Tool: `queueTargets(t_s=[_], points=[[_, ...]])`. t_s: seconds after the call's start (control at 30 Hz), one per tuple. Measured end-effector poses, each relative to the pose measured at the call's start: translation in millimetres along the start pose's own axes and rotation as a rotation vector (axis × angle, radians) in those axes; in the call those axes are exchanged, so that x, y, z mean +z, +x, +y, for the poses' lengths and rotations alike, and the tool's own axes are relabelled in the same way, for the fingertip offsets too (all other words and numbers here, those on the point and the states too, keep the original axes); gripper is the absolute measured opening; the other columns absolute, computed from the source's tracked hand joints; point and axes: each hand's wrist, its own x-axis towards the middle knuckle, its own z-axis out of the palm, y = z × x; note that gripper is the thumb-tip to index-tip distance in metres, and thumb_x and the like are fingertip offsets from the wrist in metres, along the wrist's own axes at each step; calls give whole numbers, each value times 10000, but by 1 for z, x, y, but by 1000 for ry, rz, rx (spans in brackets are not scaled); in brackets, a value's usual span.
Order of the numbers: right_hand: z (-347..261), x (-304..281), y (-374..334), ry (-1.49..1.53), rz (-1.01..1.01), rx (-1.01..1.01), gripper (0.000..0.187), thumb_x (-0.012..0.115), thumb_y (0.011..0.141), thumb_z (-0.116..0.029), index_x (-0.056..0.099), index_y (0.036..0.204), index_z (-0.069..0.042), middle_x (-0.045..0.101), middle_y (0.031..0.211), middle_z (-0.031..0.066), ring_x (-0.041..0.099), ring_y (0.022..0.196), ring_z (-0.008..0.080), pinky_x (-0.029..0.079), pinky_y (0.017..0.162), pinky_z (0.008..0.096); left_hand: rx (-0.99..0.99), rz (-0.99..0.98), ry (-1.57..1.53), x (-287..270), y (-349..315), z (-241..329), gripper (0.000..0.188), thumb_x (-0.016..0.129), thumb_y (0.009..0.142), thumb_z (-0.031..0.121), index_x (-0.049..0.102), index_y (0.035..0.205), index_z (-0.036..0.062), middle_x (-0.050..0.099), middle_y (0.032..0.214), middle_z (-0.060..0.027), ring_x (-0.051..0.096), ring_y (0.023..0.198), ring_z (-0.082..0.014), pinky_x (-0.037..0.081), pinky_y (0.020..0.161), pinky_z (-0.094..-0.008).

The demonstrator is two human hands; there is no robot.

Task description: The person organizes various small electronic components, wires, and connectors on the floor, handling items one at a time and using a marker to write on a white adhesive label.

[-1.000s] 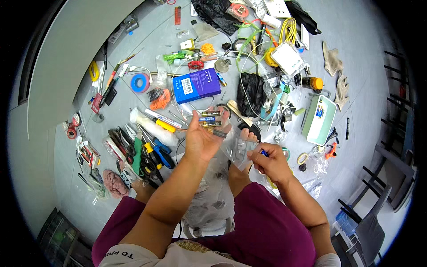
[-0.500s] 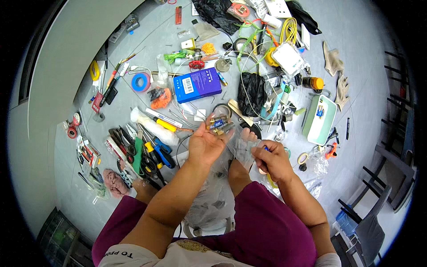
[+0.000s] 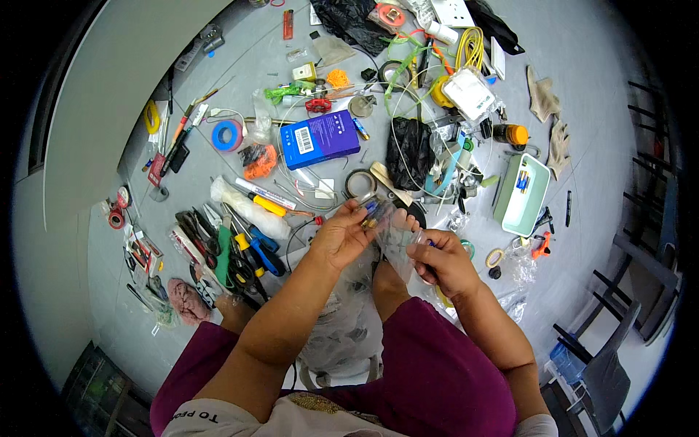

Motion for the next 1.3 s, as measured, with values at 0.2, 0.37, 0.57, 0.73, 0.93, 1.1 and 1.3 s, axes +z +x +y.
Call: queueTargets(t_s=[0.2, 0.37, 0.57, 0.73, 0.93, 1.1, 1.3], points=[[-3, -4, -1, -13, 14, -4, 93, 591, 804, -53, 567, 719, -23, 508, 526, 29, 388, 351, 67, 290, 328, 196, 15, -30, 79, -8, 2, 9, 354, 539, 802, -87, 487, 1135, 22, 581, 1070, -118, 577, 997, -234, 478, 917, -377], [2, -5, 2, -60, 27, 39, 124, 599, 815, -72, 570, 707, -20, 509, 517, 35, 403, 350, 73, 302, 329, 199, 38, -7, 12, 7, -1, 8, 285, 569, 813, -24, 528, 1085, 51, 606, 1018, -102, 588, 979, -215, 483, 872, -394], [9, -6, 4, -47, 44, 73, 136, 617, 814, -99, 559, 701, -50, 504, 531, 17, 372, 363, 54, 253, 333, 192, 20, 85, 0, 1, 0, 11, 233, 569, 849, 86, 543, 1059, -12, 588, 1076, -150, 559, 1026, -252, 456, 900, -442], [13, -12, 9, -3, 58, 94, 124, 609, 811, -103, 570, 712, -40, 504, 532, 22, 371, 358, 63, 249, 325, 197, -15, 100, 81, -3, 3, 8, 243, 584, 864, 124, 535, 1055, -16, 603, 1030, -156, 589, 983, -265, 483, 895, -383], [13, -15, 10, 28, 85, 105, 130, 590, 805, -96, 568, 706, -14, 497, 517, 37, 365, 335, 89, 258, 315, 217, 116, 188, 91, 3, 4, 2, 224, 589, 877, 234, 564, 981, 38, 624, 947, -106, 621, 882, -235, 529, 788, -385], [16, -15, 22, -4, 78, 141, 152, 593, 811, -123, 562, 701, -24, 501, 527, 33, 372, 338, 82, 269, 316, 200, 155, 5, 58, 6, 1, 8, 211, 555, 896, 174, 544, 1065, 49, 610, 971, -70, 599, 926, -220, 509, 828, -430], [5, 17, 41, -36, -72, 108, 183, 594, 837, -171, 554, 725, -33, 505, 550, 28, 390, 361, 74, 286, 340, 198, 258, 106, -272, 4, -4, 22, 271, 580, 880, 190, 523, 1083, 21, 582, 1042, -101, 574, 965, -245, 483, 878, -376]])
